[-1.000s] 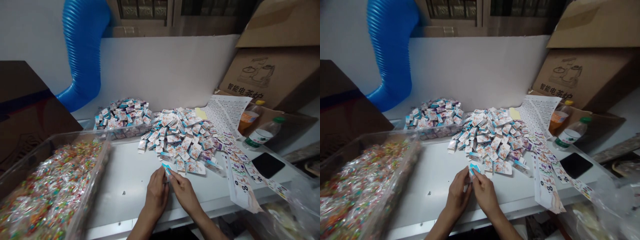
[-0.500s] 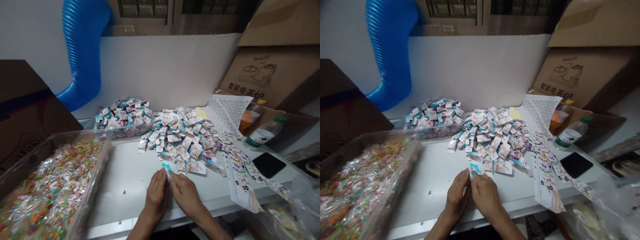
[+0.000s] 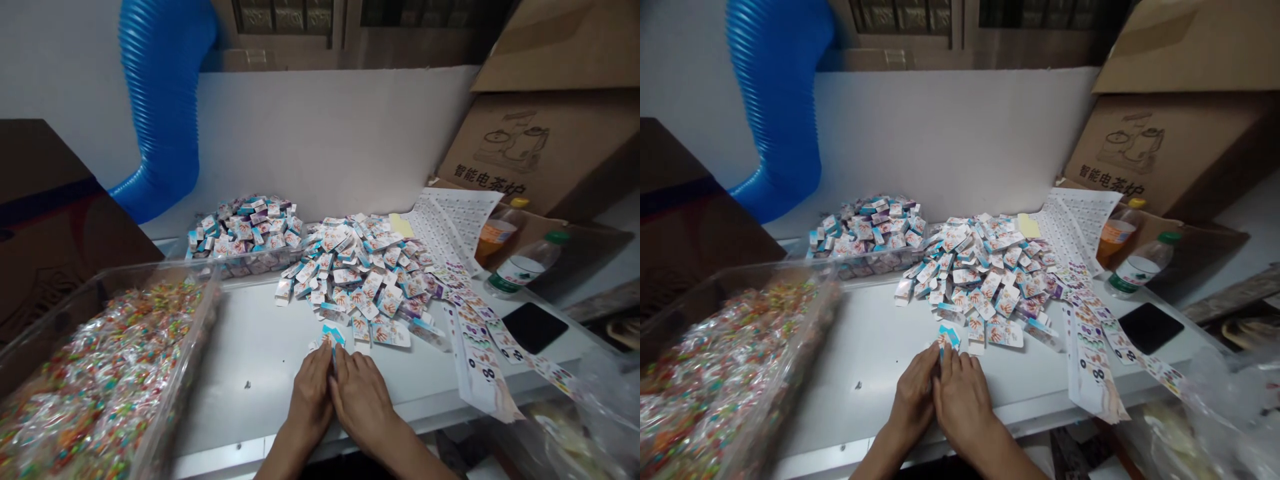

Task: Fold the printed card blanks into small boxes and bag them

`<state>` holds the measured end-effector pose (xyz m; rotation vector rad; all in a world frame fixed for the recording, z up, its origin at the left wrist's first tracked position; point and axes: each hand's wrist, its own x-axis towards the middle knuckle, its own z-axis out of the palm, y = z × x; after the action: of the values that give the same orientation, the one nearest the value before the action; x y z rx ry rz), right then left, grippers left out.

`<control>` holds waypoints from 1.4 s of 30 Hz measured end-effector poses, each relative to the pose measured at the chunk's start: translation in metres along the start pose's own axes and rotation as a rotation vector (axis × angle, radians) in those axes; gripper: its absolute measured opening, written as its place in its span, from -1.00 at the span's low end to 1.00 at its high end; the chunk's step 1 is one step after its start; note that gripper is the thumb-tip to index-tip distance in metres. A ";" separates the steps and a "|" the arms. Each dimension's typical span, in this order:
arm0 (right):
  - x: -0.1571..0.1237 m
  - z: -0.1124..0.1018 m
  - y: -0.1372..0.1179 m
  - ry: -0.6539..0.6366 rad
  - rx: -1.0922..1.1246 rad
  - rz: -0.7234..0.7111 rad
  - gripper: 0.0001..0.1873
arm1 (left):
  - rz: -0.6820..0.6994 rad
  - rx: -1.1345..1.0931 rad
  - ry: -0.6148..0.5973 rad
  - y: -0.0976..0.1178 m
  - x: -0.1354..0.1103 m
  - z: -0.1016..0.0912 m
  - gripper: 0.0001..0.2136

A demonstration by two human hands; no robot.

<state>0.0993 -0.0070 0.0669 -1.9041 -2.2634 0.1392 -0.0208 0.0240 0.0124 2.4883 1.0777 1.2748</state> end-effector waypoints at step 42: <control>0.001 0.014 0.053 -0.229 0.582 -0.126 -0.74 | -0.214 0.154 -0.204 -0.019 -0.021 -0.002 -0.78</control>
<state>0.1470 0.0041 0.0431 -1.4924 -2.1384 0.9262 -0.0404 0.0236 -0.0074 2.4601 1.3885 0.8906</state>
